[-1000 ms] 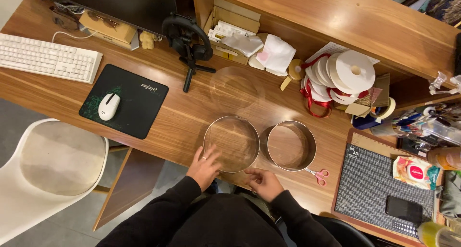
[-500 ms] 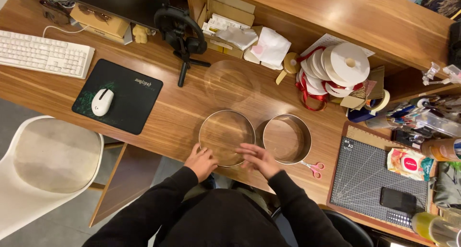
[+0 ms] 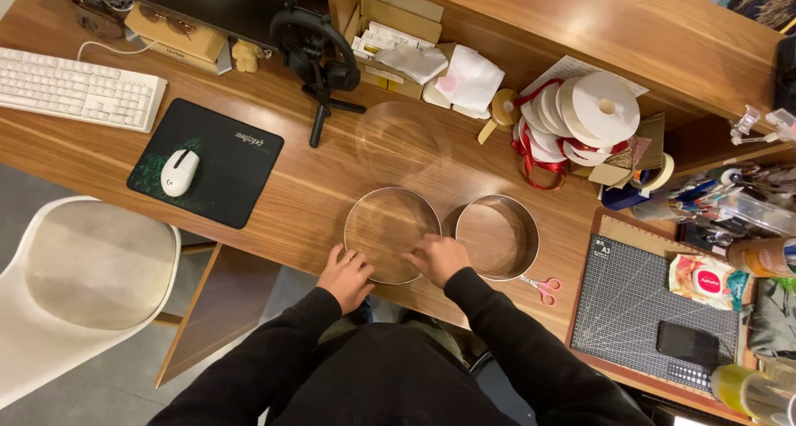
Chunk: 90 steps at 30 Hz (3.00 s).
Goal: Preparing metal cake rings by applying adhesive tape to the inner surface.
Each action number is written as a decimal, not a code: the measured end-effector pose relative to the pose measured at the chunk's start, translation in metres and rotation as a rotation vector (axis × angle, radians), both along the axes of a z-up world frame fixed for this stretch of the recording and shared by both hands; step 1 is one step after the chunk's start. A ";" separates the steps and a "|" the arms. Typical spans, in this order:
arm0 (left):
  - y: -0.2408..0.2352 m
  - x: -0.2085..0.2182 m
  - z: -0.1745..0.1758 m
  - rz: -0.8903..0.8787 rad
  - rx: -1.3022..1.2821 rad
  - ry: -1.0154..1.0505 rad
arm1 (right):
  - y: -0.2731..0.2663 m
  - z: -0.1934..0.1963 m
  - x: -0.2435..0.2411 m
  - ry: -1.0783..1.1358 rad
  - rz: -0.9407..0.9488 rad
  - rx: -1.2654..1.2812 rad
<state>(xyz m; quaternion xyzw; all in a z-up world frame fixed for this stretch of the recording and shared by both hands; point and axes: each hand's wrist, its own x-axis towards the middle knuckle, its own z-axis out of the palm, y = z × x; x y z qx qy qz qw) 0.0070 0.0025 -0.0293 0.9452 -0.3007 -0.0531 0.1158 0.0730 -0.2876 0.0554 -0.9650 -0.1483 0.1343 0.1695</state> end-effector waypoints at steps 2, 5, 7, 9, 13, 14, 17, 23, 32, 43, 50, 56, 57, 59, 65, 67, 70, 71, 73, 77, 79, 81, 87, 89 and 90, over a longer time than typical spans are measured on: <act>-0.004 -0.004 -0.006 0.007 -0.014 -0.008 | -0.004 -0.004 -0.001 -0.120 -0.013 0.113; -0.008 -0.010 -0.019 -0.021 -0.041 -0.047 | -0.009 -0.024 0.005 -0.239 -0.187 0.215; -0.010 -0.010 -0.019 -0.007 -0.044 -0.064 | -0.010 -0.034 0.013 -0.517 -0.171 0.358; -0.011 -0.009 -0.023 -0.007 -0.045 -0.077 | -0.002 -0.034 0.009 -0.536 -0.113 0.325; -0.009 -0.008 -0.027 -0.007 -0.036 -0.107 | 0.004 -0.035 0.005 -0.576 -0.039 0.227; -0.009 -0.006 -0.029 -0.003 -0.035 -0.110 | 0.000 -0.034 0.014 -0.579 -0.036 0.229; -0.003 -0.010 -0.030 0.002 -0.046 -0.093 | -0.006 -0.030 0.031 -0.580 -0.231 0.311; -0.017 -0.002 -0.005 -0.039 -0.030 -0.108 | 0.000 -0.030 0.039 -0.466 -0.549 0.628; -0.035 -0.003 -0.060 -0.166 -0.107 -0.068 | 0.002 -0.026 0.004 -0.254 0.293 0.302; 0.019 -0.001 -0.036 -0.049 -0.080 -0.073 | -0.051 -0.093 0.017 -0.244 0.658 0.110; 0.026 -0.004 -0.037 -0.024 -0.065 -0.088 | -0.048 -0.074 0.012 -0.272 0.655 0.064; 0.027 -0.001 -0.016 -0.006 -0.018 -0.023 | -0.044 -0.070 0.008 -0.256 0.658 0.011; 0.026 -0.001 -0.012 -0.005 -0.001 -0.026 | -0.041 -0.065 0.007 -0.222 0.641 0.039; 0.027 0.001 -0.009 -0.004 0.016 -0.032 | -0.035 -0.055 0.009 -0.191 0.624 0.067; 0.033 0.002 -0.054 -0.046 0.038 -0.073 | -0.021 -0.051 0.053 -0.263 0.409 0.062; 0.040 0.003 -0.065 -0.053 0.011 -0.101 | -0.020 -0.073 0.084 -0.300 0.235 -0.033; 0.058 0.003 -0.048 -0.030 0.052 -0.072 | 0.007 -0.063 0.127 -0.386 0.112 -0.116; 0.068 0.004 -0.051 -0.033 0.052 -0.075 | 0.016 -0.053 0.137 -0.389 0.108 -0.117; 0.088 0.006 -0.056 0.005 0.103 -0.035 | 0.034 -0.033 0.157 -0.283 -0.101 -0.287; 0.124 0.018 -0.042 0.033 0.191 -0.018 | 0.026 -0.051 0.197 -0.097 -0.299 -0.461; 0.139 0.024 -0.034 0.106 0.308 0.037 | 0.024 -0.033 0.198 -0.151 -0.262 -0.332; 0.144 0.031 -0.005 0.141 0.359 0.132 | -0.008 -0.121 0.221 -0.067 -0.281 -0.302; 0.132 0.023 0.034 0.202 0.102 -0.121 | -0.058 -0.065 0.136 -0.086 -0.399 0.068; 0.106 0.021 0.043 0.198 -0.020 -0.296 | -0.081 -0.030 0.074 -0.181 -0.427 0.150; 0.087 0.022 0.047 0.237 -0.075 -0.170 | -0.092 -0.019 0.043 -0.257 -0.498 0.160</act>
